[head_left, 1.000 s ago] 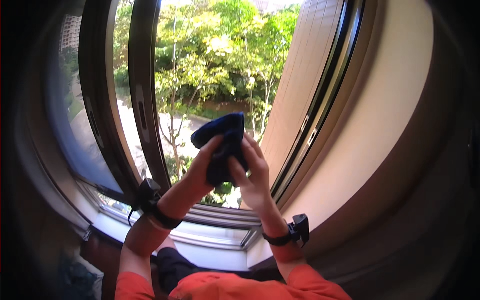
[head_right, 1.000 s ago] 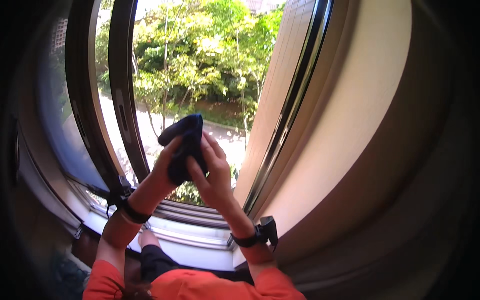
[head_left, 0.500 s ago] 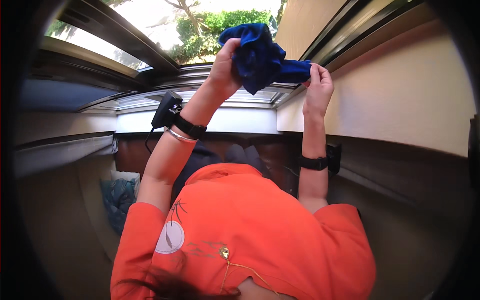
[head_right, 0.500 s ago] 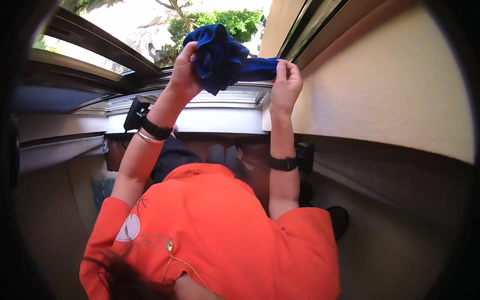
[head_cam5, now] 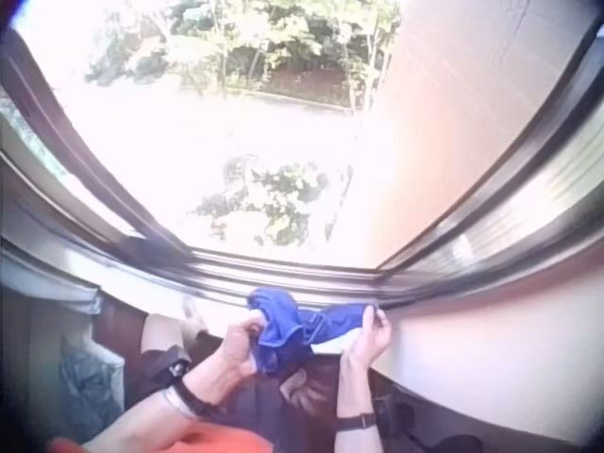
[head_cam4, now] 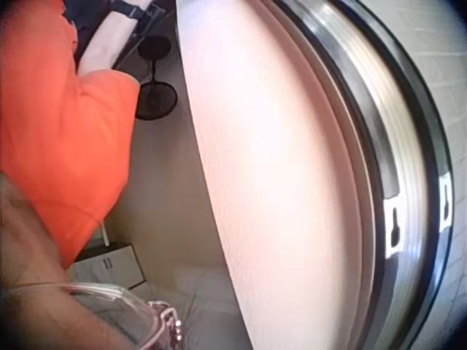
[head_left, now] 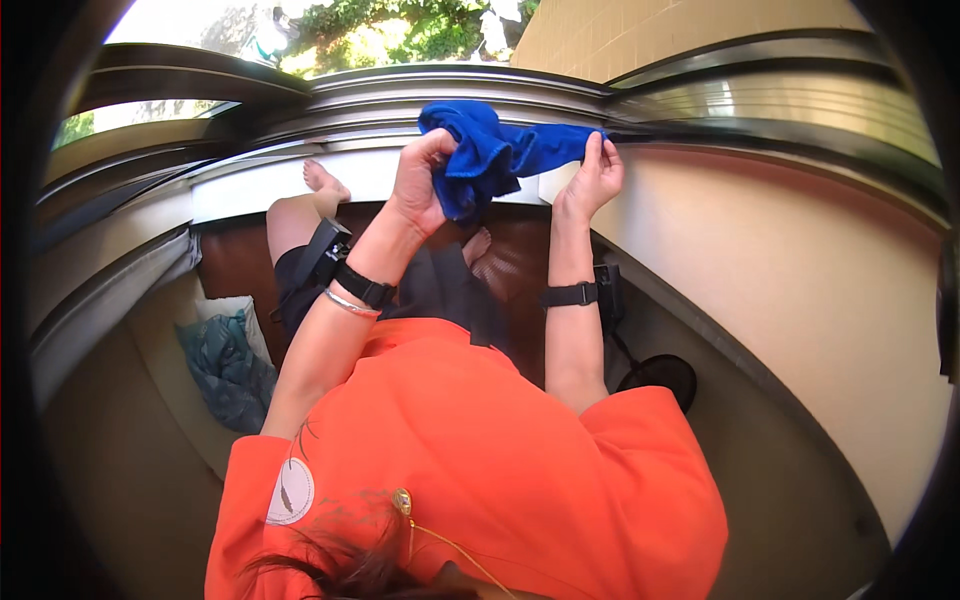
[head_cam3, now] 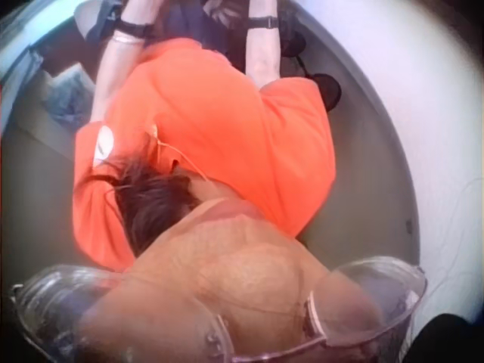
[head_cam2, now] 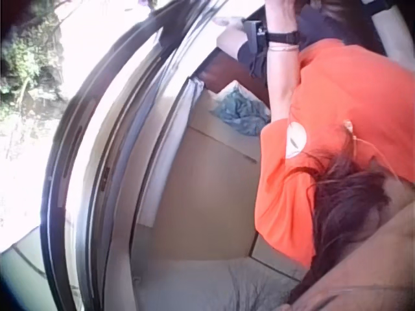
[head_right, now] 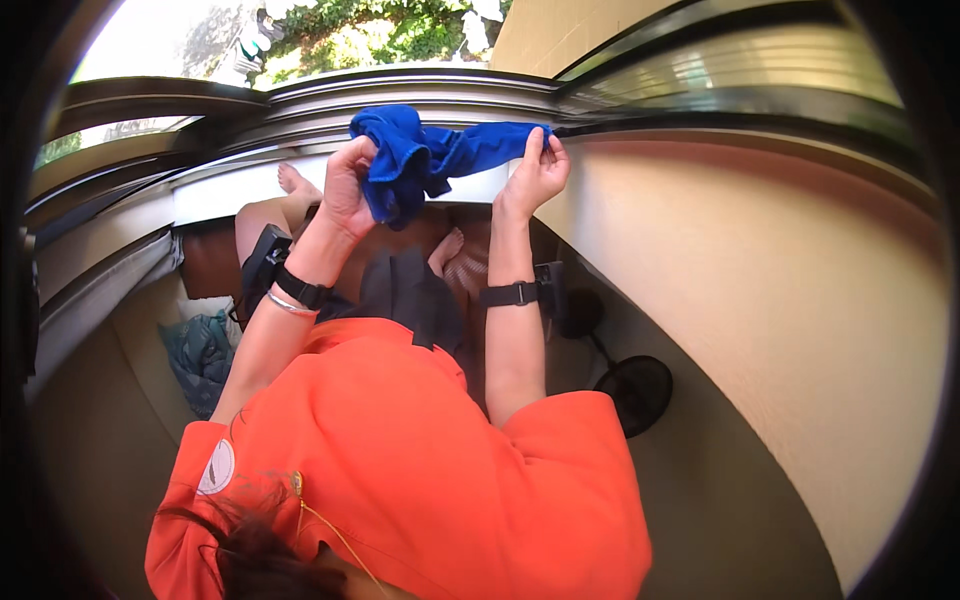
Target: Using a blue cloth to wipe and clean the metal tracks and frames of a sliding window.
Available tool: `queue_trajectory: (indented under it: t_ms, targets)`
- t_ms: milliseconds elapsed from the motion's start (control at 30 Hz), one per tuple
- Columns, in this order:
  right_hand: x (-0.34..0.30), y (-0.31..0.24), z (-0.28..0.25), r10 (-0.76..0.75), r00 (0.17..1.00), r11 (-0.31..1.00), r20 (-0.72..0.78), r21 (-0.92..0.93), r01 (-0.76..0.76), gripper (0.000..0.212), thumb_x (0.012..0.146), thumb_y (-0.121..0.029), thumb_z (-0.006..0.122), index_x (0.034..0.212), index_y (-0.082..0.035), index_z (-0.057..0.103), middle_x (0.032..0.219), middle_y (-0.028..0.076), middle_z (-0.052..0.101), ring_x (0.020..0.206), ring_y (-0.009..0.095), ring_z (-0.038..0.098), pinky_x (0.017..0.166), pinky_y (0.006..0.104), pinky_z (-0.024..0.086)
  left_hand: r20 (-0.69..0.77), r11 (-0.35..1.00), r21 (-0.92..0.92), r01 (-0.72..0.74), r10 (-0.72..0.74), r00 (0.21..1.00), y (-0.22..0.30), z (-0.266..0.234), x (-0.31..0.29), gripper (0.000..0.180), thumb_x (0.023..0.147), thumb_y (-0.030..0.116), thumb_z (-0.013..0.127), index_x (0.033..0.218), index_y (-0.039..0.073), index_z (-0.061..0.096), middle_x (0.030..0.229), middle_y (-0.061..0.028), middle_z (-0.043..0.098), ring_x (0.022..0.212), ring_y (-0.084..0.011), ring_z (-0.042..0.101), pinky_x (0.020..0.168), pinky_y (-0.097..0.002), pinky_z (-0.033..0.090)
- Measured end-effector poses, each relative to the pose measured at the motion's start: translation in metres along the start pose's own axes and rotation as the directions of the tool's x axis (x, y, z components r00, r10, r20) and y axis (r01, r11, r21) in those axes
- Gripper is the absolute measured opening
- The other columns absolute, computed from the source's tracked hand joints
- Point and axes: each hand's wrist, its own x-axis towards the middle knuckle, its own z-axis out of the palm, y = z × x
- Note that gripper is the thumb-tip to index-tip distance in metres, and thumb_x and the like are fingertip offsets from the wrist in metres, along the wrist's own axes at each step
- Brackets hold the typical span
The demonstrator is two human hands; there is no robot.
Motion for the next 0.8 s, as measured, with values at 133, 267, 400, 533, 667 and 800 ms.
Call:
queue_trajectory:
  t_ms: [133,267,400,533,667,800]
  targets:
    - [0.012,0.022,-0.009,-0.077,0.997,0.969,0.003,-0.235,0.075,0.018,0.078,0.005,0.059,0.095,0.004,0.053,0.095,0.010,0.056,0.080,0.014,0.057,0.070,0.0238,0.047,-0.049,0.994,-0.089,0.065,-0.070,0.996,-0.017,-0.007,0.003,0.014,0.073,0.004,0.046,0.080,0.001,0.058,0.077,-0.0059,0.060,0.069,-0.0160,0.057,0.073,-0.0287,0.049]
    - [0.018,0.028,-0.010,-0.279,0.960,0.818,-0.009,-0.526,0.233,0.014,0.077,-0.002,0.061,0.091,0.002,0.058,0.090,0.011,0.057,0.073,0.017,0.057,0.066,0.0277,0.048,-0.054,0.978,-0.130,0.164,-0.172,0.984,-0.018,-0.013,0.006,0.013,0.073,0.005,0.046,0.078,0.001,0.057,0.075,-0.0056,0.060,0.069,-0.0156,0.057,0.072,-0.0283,0.050]
    - [0.002,0.006,0.006,-0.324,0.946,0.560,0.020,-0.802,0.209,0.021,0.077,-0.015,0.068,0.091,-0.001,0.061,0.086,0.013,0.058,0.077,0.025,0.060,0.068,0.0345,0.048,-0.052,0.957,-0.170,0.234,-0.245,0.968,-0.017,-0.010,0.005,0.015,0.073,0.006,0.047,0.080,0.000,0.058,0.077,-0.0066,0.061,0.069,-0.0155,0.059,0.071,-0.0287,0.050]
    - [0.008,-0.007,0.014,-0.400,0.881,0.236,0.252,-0.901,0.364,0.019,0.080,-0.018,0.063,0.089,-0.001,0.062,0.085,0.016,0.060,0.077,0.029,0.061,0.066,0.0381,0.049,-0.115,0.941,-0.142,0.306,-0.322,0.940,-0.020,-0.014,0.009,0.015,0.073,0.008,0.048,0.080,0.000,0.058,0.078,-0.0062,0.061,0.070,-0.0146,0.058,0.071,-0.0272,0.049]
    - [0.016,-0.028,0.028,-0.106,0.927,-0.249,0.361,-0.912,0.327,0.020,0.080,-0.021,0.057,0.091,-0.007,0.067,0.080,0.018,0.063,0.072,0.035,0.061,0.064,0.0441,0.049,-0.150,0.936,-0.117,0.331,-0.347,0.926,-0.024,-0.018,0.010,0.014,0.074,0.010,0.048,0.078,0.002,0.058,0.075,-0.0036,0.059,0.067,-0.0124,0.056,0.069,-0.0264,0.048]
    - [0.018,-0.025,0.022,-0.078,0.855,-0.320,0.514,-0.825,0.466,0.020,0.082,-0.020,0.055,0.093,-0.007,0.065,0.072,0.016,0.060,0.067,0.034,0.061,0.060,0.0434,0.049,-0.052,0.922,-0.128,0.365,-0.374,0.926,-0.025,-0.030,0.013,0.022,0.075,0.009,0.045,0.089,-0.003,0.057,0.083,-0.0087,0.061,0.074,-0.0165,0.058,0.073,-0.0289,0.048]
